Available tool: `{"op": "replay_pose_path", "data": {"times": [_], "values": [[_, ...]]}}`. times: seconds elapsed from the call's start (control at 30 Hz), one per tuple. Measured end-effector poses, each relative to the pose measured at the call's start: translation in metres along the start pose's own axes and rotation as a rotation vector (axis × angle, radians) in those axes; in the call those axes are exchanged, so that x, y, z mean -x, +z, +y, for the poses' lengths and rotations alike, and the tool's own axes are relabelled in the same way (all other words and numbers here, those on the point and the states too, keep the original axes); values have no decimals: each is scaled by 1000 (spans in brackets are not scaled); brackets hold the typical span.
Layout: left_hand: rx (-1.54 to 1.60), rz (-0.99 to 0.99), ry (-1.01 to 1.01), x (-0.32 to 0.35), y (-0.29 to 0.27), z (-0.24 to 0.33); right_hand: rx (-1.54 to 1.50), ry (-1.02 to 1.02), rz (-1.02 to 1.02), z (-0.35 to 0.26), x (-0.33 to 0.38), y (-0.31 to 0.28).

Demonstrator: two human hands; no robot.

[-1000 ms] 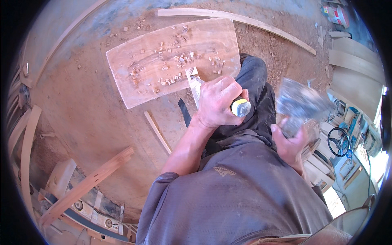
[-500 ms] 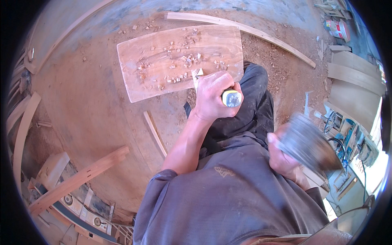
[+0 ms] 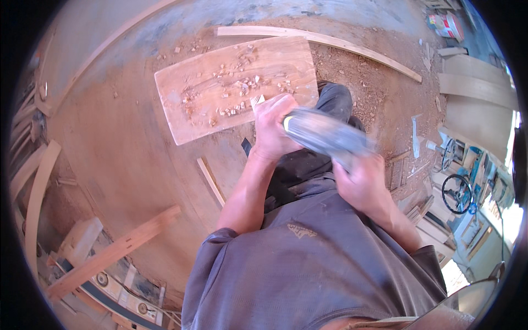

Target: The person chisels a piece of wood while striking the chisel with a small hammer by hand, occasionally moving the wood piece to different positions on a work surface.

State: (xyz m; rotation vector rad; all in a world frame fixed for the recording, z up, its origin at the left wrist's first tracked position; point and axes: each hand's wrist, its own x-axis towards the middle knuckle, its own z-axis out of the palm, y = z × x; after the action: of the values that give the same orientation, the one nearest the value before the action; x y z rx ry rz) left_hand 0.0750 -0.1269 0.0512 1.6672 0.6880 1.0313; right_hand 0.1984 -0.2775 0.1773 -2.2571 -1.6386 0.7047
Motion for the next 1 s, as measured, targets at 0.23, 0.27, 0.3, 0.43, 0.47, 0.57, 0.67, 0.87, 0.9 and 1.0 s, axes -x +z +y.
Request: {"op": "replay_pose_path", "data": {"times": [0.23,0.27,0.3,0.43,0.47,0.57,0.67,0.87,0.9,1.0], "values": [[139,2,-81,9,-18,3,-281,438,-74,16,8,3],[123,30,-86,8,-18,4,-325,501,-66,21,16,8],[103,58,-93,3,-16,11,-342,561,-56,30,26,13],[226,375,238,-37,9,92,-383,773,-147,53,43,8],[198,435,341,-44,16,86,-415,771,-107,62,47,14],[-46,169,39,-67,-42,70,-524,751,-4,83,55,23],[277,174,-241,-63,-70,40,-581,818,-34,88,40,19],[282,79,-91,-56,-68,0,-585,775,-104,92,23,16],[312,179,-143,-55,-60,0,-587,779,-126,90,21,14],[389,159,-188,-53,-54,-10,-516,698,-145,85,16,9]]}}
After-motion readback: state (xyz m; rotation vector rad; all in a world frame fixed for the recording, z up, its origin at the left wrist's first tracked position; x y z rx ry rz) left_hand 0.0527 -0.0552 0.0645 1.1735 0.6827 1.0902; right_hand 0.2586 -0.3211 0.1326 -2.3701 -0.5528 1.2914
